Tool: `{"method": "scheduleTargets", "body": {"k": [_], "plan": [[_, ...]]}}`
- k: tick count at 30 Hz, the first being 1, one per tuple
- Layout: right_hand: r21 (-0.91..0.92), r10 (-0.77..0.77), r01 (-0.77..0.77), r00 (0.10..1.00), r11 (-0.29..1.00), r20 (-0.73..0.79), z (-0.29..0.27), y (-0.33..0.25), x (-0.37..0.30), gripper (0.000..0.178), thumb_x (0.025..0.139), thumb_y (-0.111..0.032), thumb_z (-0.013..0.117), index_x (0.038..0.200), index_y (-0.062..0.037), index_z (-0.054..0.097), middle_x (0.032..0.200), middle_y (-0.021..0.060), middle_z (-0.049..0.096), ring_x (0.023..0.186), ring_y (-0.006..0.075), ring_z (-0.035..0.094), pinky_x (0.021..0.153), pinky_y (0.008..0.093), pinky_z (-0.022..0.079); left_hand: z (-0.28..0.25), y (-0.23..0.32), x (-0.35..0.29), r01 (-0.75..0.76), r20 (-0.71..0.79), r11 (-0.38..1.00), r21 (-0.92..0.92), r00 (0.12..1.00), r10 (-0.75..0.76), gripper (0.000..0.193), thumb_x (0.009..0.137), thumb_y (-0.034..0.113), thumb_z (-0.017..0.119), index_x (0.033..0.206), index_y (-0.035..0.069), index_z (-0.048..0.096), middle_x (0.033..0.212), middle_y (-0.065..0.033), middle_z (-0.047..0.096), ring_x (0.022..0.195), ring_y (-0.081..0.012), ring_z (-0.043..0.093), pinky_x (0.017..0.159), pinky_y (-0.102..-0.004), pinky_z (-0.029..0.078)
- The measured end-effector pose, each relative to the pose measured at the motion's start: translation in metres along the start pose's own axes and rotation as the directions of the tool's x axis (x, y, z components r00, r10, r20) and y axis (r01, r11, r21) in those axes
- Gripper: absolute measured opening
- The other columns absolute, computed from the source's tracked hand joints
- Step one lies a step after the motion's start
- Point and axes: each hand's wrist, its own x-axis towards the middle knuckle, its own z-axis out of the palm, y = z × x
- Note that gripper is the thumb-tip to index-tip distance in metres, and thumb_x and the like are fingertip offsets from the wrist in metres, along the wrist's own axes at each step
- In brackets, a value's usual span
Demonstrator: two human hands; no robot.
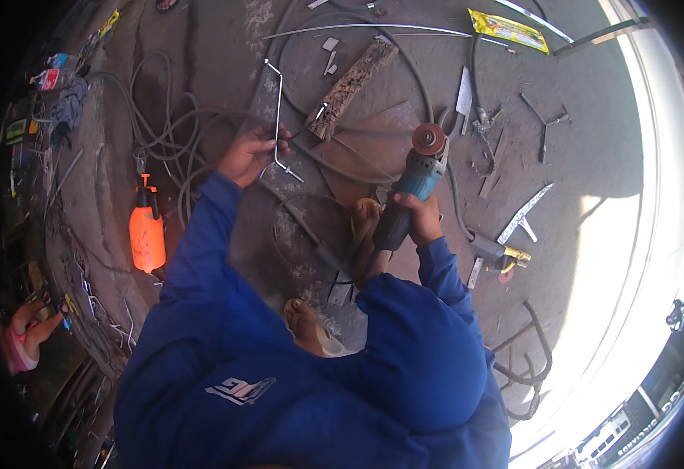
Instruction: The person uses a manual metal bending machine to bend a curved metal rod, marks it with a marker, and then uses an angle grinder to smooth the edges. The person also handles a small metal piece and interacts with another person in the workshop.
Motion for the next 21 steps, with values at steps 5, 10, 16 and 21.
{"method": "scheduleTargets", "body": {"k": [5, 10, 16, 21], "plan": [[0.032, 0.026, -0.025, 1.0, 0.999, -0.007, 0.0031, -0.0019, -0.0014, 0.047, 0.067, -0.014, 0.069, 0.107, 0.0063, 0.056, 0.096, 0.0147, 0.063, 0.087, 0.0249, 0.064, 0.079, 0.0367, 0.051, 0.0013, -0.0007, -0.0003, 0.019, -0.084, 1.0, 0.016, 0.996, -0.017, 0.032, 0.086, -0.005, 0.05, 0.118, -0.004, 0.051, 0.113, -0.0158, 0.058, 0.105, -0.0272, 0.059, 0.097, -0.0405, 0.048], [0.023, 0.027, -0.027, 1.0, 0.999, -0.01, 0.0038, -0.0019, -0.0011, 0.047, 0.067, -0.014, 0.07, 0.108, 0.0064, 0.056, 0.097, 0.0148, 0.063, 0.086, 0.0252, 0.064, 0.079, 0.0371, 0.051, 0.0018, 0.0006, -0.0021, 0.012, -0.092, 1.0, 0.021, 0.996, -0.01, 0.032, 0.086, -0.005, 0.051, 0.119, -0.004, 0.051, 0.113, -0.0157, 0.059, 0.106, -0.0279, 0.059, 0.098, -0.0407, 0.047], [0.021, 0.029, -0.029, 1.0, 0.999, 0.0, 0.0006, 0.001, -0.0005, 0.047, 0.067, -0.014, 0.07, 0.107, 0.0061, 0.056, 0.096, 0.0143, 0.063, 0.087, 0.0253, 0.064, 0.079, 0.0372, 0.051, -0.0033, -0.001, -0.0015, 0.004, -0.087, 1.0, -0.011, 0.996, -0.005, 0.032, 0.086, -0.005, 0.052, 0.118, -0.004, 0.052, 0.113, -0.0159, 0.059, 0.108, -0.0287, 0.059, 0.099, -0.0409, 0.047], [0.048, 0.024, -0.024, 1.0, 0.999, -0.005, 0.0033, 0.0004, -0.0023, 0.047, 0.067, -0.012, 0.07, 0.108, 0.0057, 0.055, 0.097, 0.014, 0.062, 0.087, 0.0253, 0.064, 0.079, 0.0376, 0.051, -0.0022, 0.0001, -0.0014, 0.008, -0.081, 1.0, -0.01, 0.997, -0.009, 0.031, 0.086, -0.005, 0.051, 0.117, -0.004, 0.052, 0.113, -0.0161, 0.059, 0.109, -0.029, 0.058, 0.1, -0.0409, 0.046]]}}
